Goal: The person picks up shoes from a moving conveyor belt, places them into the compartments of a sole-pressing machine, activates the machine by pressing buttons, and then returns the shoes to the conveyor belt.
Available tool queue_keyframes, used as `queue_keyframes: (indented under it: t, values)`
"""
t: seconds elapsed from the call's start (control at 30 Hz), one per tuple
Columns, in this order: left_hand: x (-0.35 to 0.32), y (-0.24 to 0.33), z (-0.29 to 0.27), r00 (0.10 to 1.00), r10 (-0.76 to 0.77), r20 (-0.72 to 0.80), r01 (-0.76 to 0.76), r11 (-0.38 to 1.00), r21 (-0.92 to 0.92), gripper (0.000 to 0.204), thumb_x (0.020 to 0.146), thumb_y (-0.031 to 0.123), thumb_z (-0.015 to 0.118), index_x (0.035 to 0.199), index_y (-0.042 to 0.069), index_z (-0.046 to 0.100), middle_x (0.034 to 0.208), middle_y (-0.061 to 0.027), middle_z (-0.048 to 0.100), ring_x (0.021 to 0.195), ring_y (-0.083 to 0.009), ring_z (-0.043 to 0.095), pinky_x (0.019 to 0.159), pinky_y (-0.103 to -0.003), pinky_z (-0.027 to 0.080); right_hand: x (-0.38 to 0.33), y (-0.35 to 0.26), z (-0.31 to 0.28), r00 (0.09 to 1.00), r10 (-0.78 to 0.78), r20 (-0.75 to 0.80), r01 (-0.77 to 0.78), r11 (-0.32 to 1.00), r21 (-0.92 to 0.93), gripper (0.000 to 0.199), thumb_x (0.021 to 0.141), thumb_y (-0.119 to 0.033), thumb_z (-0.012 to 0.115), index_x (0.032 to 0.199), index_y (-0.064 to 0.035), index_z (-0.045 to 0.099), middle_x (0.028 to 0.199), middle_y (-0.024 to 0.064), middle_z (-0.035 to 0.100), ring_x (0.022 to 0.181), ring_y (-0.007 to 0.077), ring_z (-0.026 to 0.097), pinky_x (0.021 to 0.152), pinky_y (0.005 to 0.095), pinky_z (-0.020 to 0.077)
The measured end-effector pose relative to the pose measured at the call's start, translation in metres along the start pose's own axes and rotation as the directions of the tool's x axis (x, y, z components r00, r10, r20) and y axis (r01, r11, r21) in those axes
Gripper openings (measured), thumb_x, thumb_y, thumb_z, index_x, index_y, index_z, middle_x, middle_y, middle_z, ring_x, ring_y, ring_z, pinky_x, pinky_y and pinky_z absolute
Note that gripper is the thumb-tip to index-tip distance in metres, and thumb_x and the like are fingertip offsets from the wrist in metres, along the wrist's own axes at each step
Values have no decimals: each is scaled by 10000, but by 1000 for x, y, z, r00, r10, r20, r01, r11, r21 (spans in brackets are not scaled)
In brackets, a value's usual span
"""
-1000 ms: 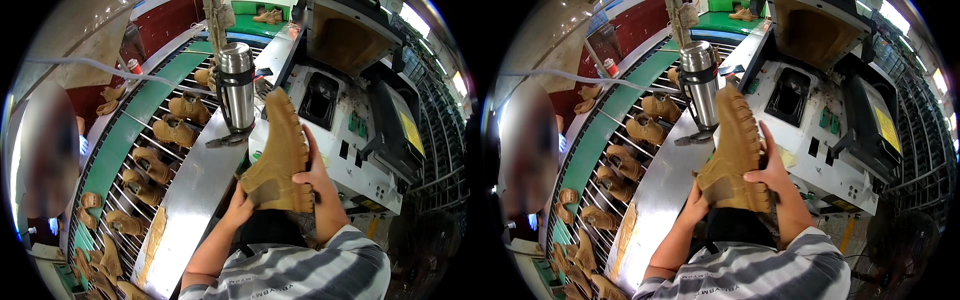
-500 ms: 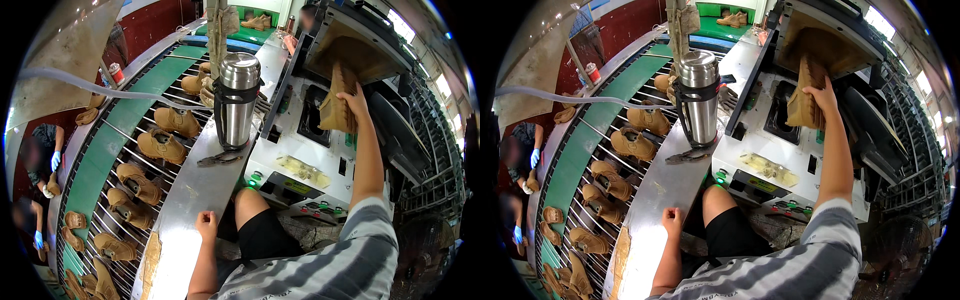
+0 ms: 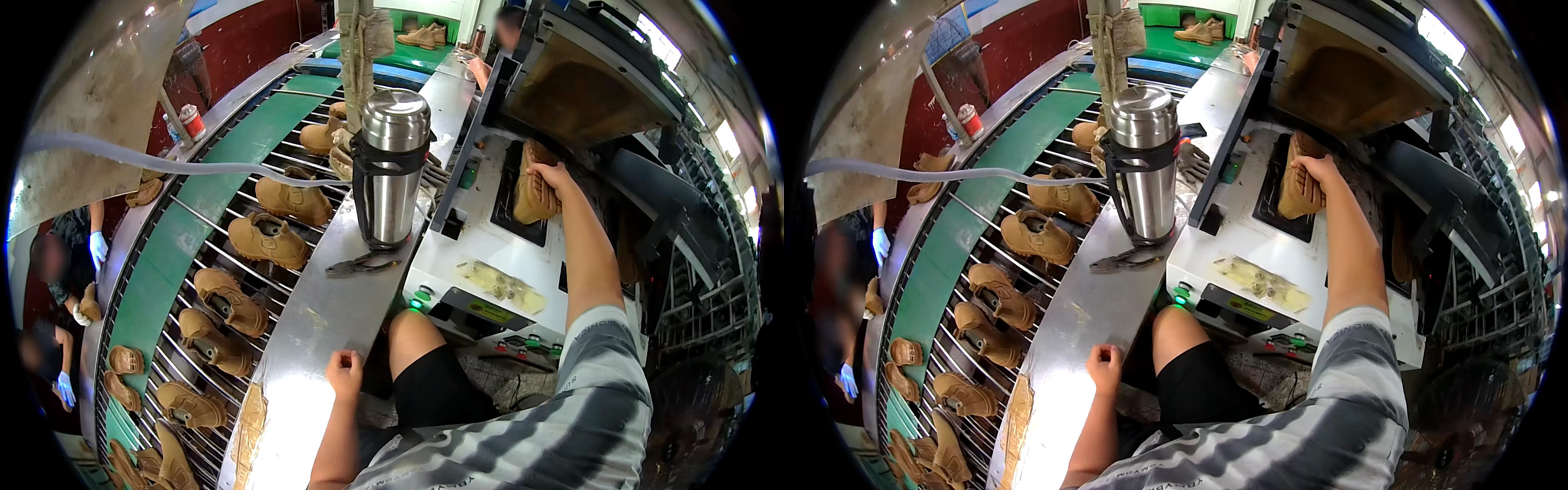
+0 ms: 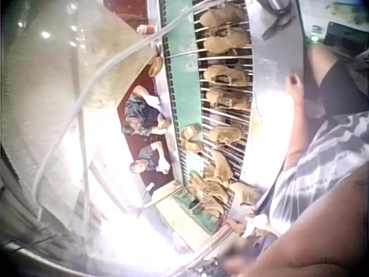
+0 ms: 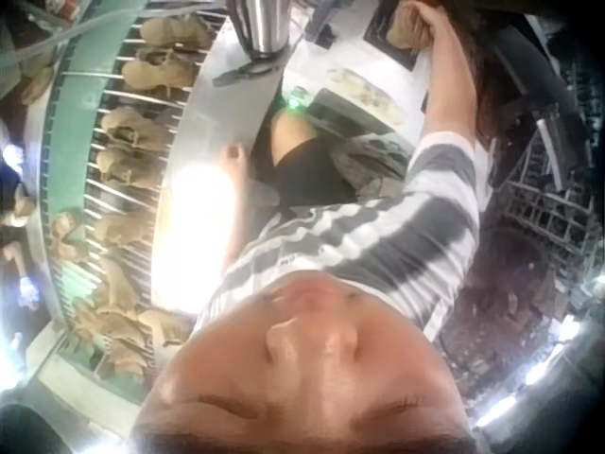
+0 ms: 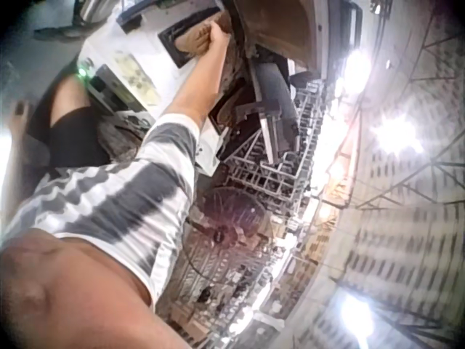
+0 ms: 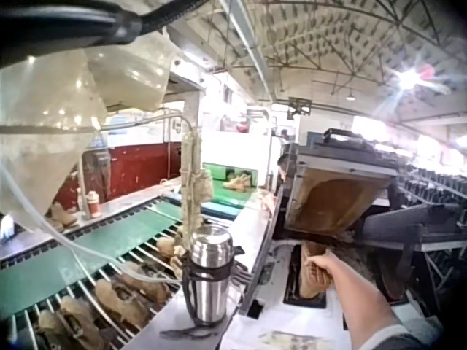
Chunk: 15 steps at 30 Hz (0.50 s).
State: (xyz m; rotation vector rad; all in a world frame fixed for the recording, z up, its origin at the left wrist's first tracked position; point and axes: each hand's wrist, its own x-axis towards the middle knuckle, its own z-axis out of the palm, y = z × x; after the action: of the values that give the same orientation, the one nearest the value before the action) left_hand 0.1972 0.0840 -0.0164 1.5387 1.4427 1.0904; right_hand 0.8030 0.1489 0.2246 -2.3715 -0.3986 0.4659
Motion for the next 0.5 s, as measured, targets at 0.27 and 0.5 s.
queue_keyframes:
  t: [0.27, 0.5]
  values:
    - [-1, 0, -1, 998, 52, -38, -50, 997, 59, 134, 800, 110, 699, 743, 32, 606, 600, -67, 602, 527, -154, 574, 547, -290, 474, -23, 2, 23, 993, -33, -116, -2, 956, -294, 1095, 650, -572, 674, 1517, -99, 200, 1449, 273, 374, 1285, 390, 459, 1047, 441, 405]
    - [-4, 11, -2, 999, 10, -38, -7, 996, 88, 152, 805, 137, 690, 737, 36, 601, 600, -59, 603, 533, -150, 573, 557, -290, 474, -116, 2, 19, 959, -282, 20, 248, 804, -541, 891, 689, -494, 690, 1432, -90, 410, 1480, 237, 328, 1312, 421, 394, 1053, 434, 386]
